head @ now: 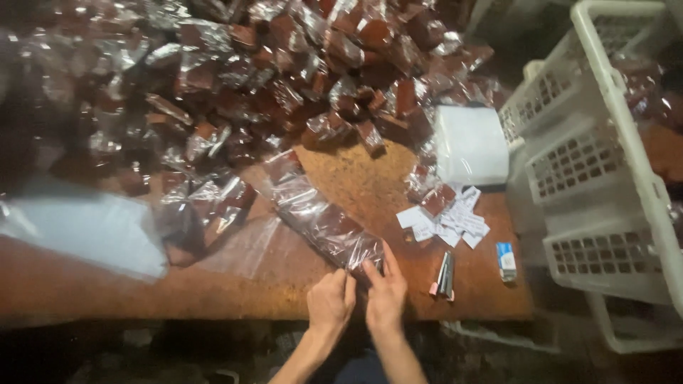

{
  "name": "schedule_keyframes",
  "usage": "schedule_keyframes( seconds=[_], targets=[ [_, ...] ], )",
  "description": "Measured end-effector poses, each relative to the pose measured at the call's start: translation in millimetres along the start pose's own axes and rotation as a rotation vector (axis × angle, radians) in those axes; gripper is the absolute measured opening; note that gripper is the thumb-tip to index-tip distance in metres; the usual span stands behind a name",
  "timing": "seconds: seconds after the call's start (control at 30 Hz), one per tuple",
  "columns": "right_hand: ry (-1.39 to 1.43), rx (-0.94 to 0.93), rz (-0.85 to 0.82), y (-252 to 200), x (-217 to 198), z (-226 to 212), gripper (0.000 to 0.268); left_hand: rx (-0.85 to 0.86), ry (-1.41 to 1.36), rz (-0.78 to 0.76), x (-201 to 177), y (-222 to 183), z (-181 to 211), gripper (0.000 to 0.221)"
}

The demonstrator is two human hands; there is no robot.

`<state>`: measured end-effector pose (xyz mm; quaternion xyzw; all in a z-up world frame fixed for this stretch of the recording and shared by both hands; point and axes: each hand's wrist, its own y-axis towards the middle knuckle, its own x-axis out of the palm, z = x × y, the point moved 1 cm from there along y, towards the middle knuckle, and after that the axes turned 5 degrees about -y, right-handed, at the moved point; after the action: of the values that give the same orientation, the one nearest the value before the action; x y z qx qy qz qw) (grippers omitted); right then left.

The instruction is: Packing individually wrapped cakes into plastic bags and stapling them shut with labels.

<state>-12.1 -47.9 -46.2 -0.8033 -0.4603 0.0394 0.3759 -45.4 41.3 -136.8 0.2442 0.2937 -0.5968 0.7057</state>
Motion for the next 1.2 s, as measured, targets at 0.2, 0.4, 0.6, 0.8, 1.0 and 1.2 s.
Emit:
schedule_keyframes(
  seconds=[0.2,0.4,0.6,0.8,1.0,1.2],
  targets=[
    [-0.293,-0.409,0.030,12,-5,28,0.065,-0.078,0.001,0.022,-2,1,10,0.031],
    [-0.813,-0.421,0.011,30,-25,15,0.025,-0.081,-0.104,-0.095,3,0,14,0.030],
    [-1.137,-0.418,-0.436,49,-28,-5,0.023,-0.082,-0.138,-0.176,-9,-3,21,0.027],
    [-1.295,-0.705,-0.781,56,-23,-21,0.016,0.026,-0.109,-0.210,-11,-8,19,0.028],
    [-1.605,-0.523,-0.874,47,-11,-36,0.043,0.249,-0.125,-0.356,-18,-11,12,0.027],
    [-1.811,-0.722,-0.913,46,-4,-20,0.035,0.362,-0.139,-0.417,-22,-15,4,0.023]
  ],
)
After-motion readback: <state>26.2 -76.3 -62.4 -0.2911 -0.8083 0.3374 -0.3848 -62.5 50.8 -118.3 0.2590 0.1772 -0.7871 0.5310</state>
